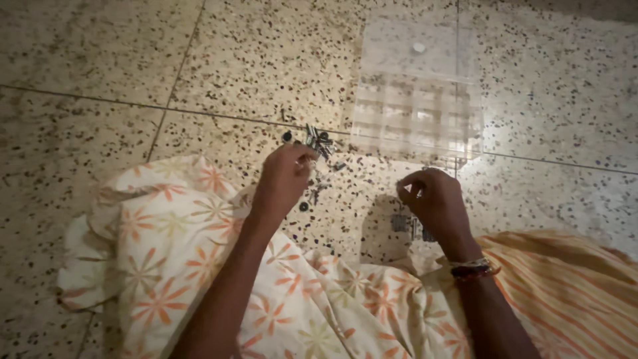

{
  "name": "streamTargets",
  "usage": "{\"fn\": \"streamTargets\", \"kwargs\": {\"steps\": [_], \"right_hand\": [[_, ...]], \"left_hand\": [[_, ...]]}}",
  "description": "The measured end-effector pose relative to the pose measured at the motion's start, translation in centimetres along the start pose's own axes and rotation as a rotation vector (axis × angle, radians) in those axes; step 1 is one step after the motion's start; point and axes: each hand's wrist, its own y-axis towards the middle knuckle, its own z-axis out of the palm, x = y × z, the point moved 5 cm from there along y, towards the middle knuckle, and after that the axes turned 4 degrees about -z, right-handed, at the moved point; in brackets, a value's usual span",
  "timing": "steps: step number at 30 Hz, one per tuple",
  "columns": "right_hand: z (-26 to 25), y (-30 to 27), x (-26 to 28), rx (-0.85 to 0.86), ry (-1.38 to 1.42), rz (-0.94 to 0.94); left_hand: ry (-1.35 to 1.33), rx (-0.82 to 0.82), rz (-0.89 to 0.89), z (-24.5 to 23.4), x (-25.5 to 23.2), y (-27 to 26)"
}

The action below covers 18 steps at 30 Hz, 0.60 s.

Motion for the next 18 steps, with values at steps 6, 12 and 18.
{"fn": "streamTargets", "kwargs": {"steps": [6,12,18], "right_hand": [[0.5,0.1,0.1,0.033,-0.048,-0.023],[0.5,-0.1,0.3,0.005,-0.029,-0.109],[0.5,-0.2,-2.1,0.023,0.123,0.085]], "left_hand": [[0.042,-0.022,0.027,1.4,3.2,-1.5],[0.227,0.048,-0.08,4.5,4.8,-0.7],[0.185,0.006,-0.056,3.7,3.7,-0.5]]}}
